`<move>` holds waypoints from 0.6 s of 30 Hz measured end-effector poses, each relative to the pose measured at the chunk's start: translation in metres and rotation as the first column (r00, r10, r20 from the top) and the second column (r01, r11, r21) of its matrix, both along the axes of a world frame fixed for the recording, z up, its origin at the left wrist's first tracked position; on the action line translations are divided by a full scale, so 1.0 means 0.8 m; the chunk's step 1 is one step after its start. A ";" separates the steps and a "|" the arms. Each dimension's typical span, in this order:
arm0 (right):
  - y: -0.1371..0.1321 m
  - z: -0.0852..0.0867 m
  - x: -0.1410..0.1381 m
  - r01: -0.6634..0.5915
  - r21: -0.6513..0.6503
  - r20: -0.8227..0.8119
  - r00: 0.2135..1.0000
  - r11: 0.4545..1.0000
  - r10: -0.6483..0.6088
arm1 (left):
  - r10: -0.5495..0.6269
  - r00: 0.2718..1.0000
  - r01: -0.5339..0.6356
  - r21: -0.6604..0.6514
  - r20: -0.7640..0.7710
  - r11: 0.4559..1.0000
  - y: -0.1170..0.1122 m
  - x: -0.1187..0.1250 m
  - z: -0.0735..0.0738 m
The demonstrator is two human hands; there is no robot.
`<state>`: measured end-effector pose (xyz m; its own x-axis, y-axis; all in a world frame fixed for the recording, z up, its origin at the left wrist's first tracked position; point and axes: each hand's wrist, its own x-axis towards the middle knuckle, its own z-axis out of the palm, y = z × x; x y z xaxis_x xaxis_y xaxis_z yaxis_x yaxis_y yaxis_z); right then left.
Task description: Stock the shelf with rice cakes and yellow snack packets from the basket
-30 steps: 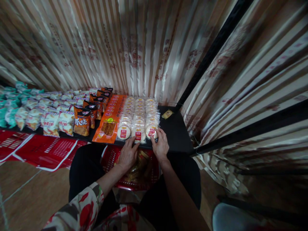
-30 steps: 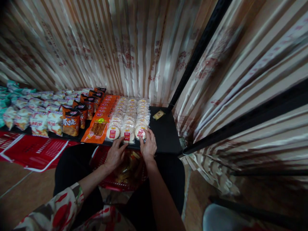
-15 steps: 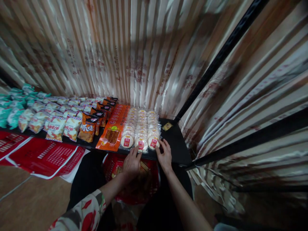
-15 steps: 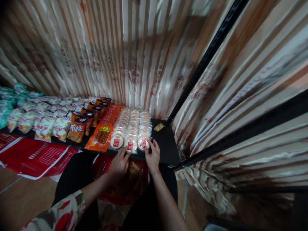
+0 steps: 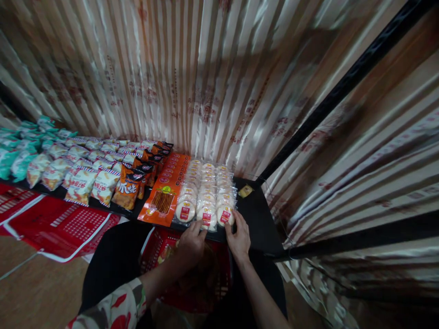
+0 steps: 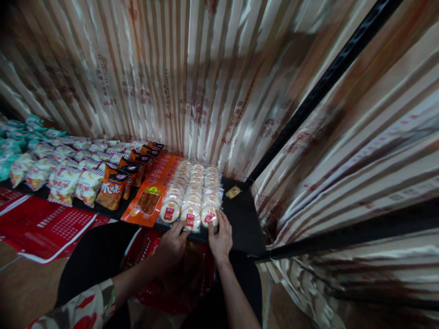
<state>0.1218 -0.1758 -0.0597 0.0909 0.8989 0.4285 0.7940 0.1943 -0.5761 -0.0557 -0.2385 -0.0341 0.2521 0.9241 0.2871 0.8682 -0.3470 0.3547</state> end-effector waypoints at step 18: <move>0.087 0.101 0.010 -0.151 0.236 0.056 0.988 0.960 0.141 | 0.170 0.974 -0.148 -0.145 0.152 0.978 0.133 -0.086 0.103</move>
